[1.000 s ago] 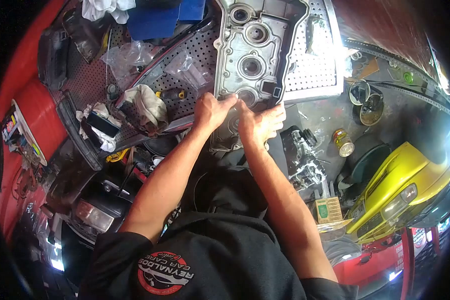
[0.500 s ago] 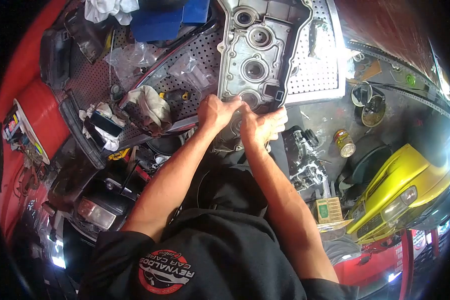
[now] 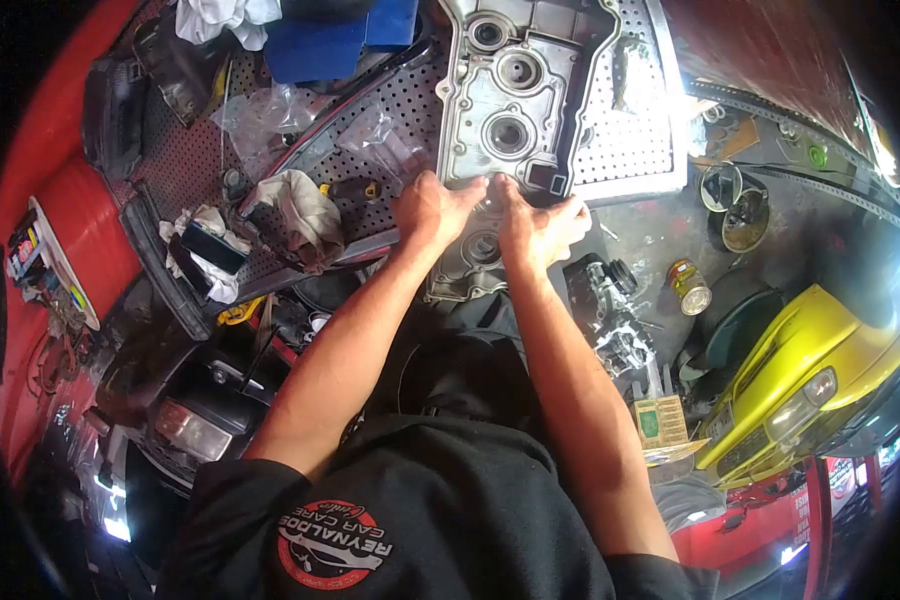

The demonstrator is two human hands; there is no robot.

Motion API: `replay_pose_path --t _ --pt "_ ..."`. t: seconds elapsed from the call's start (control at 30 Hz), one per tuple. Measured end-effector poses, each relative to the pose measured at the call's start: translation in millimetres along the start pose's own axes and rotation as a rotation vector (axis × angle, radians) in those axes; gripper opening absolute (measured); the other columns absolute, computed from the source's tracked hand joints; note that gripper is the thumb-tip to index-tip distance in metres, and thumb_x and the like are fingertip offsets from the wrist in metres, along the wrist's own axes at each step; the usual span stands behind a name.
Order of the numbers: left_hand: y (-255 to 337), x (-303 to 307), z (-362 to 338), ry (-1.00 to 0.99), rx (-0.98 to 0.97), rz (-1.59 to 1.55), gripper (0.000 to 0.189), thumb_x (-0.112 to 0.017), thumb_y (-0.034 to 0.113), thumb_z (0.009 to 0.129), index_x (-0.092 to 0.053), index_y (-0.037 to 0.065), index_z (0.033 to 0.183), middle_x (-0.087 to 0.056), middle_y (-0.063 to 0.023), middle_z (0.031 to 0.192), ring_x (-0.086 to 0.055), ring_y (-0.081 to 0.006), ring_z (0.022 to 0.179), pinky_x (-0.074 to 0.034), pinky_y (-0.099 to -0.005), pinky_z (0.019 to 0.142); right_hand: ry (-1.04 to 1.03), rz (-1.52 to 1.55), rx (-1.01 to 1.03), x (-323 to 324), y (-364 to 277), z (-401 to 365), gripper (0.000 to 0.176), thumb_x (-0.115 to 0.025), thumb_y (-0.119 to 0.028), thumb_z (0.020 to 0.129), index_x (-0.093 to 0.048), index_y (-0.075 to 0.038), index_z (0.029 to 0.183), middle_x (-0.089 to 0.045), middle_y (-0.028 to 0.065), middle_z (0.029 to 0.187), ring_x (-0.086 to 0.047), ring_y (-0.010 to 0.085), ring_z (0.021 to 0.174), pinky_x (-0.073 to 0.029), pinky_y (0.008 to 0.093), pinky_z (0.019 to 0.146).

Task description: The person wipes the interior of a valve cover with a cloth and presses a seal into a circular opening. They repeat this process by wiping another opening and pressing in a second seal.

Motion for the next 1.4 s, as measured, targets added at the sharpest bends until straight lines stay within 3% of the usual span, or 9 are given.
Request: replay_pose_path --t 0.2,0.3,0.4,0.5,0.6,0.8,1.0,1.3,1.4 --pt "-4.2 -3.8 5.3 0.196 -0.1 -0.055 0.079 -0.078 0.062 0.073 -0.068 -0.008 0.108 -0.071 -0.0312 0.106 -0.069 -0.0436 0.105 -0.054 -0.0495 0.091 0.094 -0.021 0.03 3.4 1.4 -7.4 0.11 -0.093 -0.053 0.063 -0.04 -0.002 0.145 -0.037 0.0203 0.149 -0.04 0.0393 0.139 -0.037 0.0543 0.113" --pt "2.0 0.5 -4.6 -0.149 -0.029 -0.052 0.088 -0.072 0.066 0.081 -0.057 -0.009 0.125 -0.064 -0.0314 0.124 -0.064 -0.0409 0.117 -0.05 -0.049 0.1 0.027 0.012 0.105 1.4 -2.1 -0.6 0.096 -0.089 -0.047 0.073 -0.042 0.004 0.139 -0.038 0.0214 0.146 -0.041 0.0374 0.136 -0.038 0.0507 0.111" --pt "-25.6 4.8 -1.1 0.193 -0.188 -0.247 0.09 -0.07 0.067 0.082 -0.057 -0.008 0.129 -0.062 -0.0341 0.126 -0.062 -0.0409 0.121 -0.049 -0.0466 0.101 -0.176 0.161 0.287 8.7 14.1 19.6 0.066 -0.082 -0.036 0.086 -0.054 0.001 0.132 -0.04 0.0253 0.142 -0.051 0.0339 0.126 -0.043 0.0454 0.105" --pt "-48.8 41.2 -36.6 0.283 -0.186 -0.369 0.049 -0.072 0.035 0.093 -0.061 0.006 0.13 -0.071 -0.0137 0.099 -0.069 -0.0293 0.091 -0.055 -0.0394 0.081 -0.162 0.22 0.382 47.9 58.3 25.0 0.051 -0.077 -0.033 0.091 -0.059 -0.003 0.129 -0.056 0.0192 0.126 -0.064 0.0258 0.102 -0.052 0.0395 0.089" --pt "-36.4 70.0 -92.2 0.614 -0.546 -0.097 0.04 -0.068 0.016 0.093 -0.062 0.009 0.132 -0.068 -0.0122 0.089 -0.066 -0.0282 0.079 -0.055 -0.0411 0.073 -0.206 0.172 0.341 62.4 137.0 48.6 0.047 -0.074 -0.03 0.093 -0.059 -0.003 0.129 -0.059 0.0155 0.122 -0.064 0.024 0.103 -0.052 0.0371 0.089" --pt "0.4 0.0 -123.8 0.407 -0.603 0.18 0.057 -0.062 0.016 0.091 -0.051 0.016 0.147 -0.069 -0.0166 0.082 -0.067 -0.0372 0.074 -0.055 -0.05 0.069 -0.21 -0.056 0.414 66.4 234.4 76.8 0.039 -0.072 -0.022 0.094 -0.062 -0.001 0.125 -0.065 0.0155 0.121 -0.067 0.0254 0.103 -0.052 0.0375 0.092" --pt "30.3 -34.6 -103.0 0.14 -0.425 0.31 0.079 -0.061 0.018 0.089 -0.027 0.015 0.16 -0.067 -0.019 0.068 -0.068 -0.0373 0.064 -0.054 -0.0518 0.065 -0.31 0.023 0.47 66.6 203.7 47.0 0.035 -0.072 -0.018 0.093 -0.063 -0.004 0.123 -0.063 0.0138 0.119 -0.068 0.024 0.094 -0.053 0.0379 0.087" --pt "39.3 -39.1 -87.6 0.1 -0.41 0.411 0.08 -0.061 0.016 0.087 -0.028 0.02 0.16 -0.068 -0.0201 0.074 -0.069 -0.0384 0.07 -0.056 -0.0511 0.07 -0.345 0.084 0.546 69.6 176.0 36.3 0.035 -0.072 -0.019 0.093 -0.062 -0.003 0.123 -0.063 0.0144 0.118 -0.068 0.0246 0.091 -0.054 0.0383 0.085" --pt "49.0 -36.4 -88.3 0.001 -0.39 0.419 0.081 -0.053 0.013 0.09 -0.017 0.012 0.163 -0.072 -0.0203 0.087 -0.072 -0.0354 0.079 -0.058 -0.0473 0.077 -0.31 0.221 0.506 76.6 138.5 31.9 0.038 -0.073 -0.021 0.093 -0.062 -0.004 0.125 -0.064 0.0142 0.12 -0.067 0.0248 0.096 -0.053 0.0379 0.086"
Point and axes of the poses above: each hand's wrist, its own z-axis towards the middle knuckle, its own x-axis out of the back of the hand, y = z × x, the point moved 9 cm from there along z, towards the middle knuckle
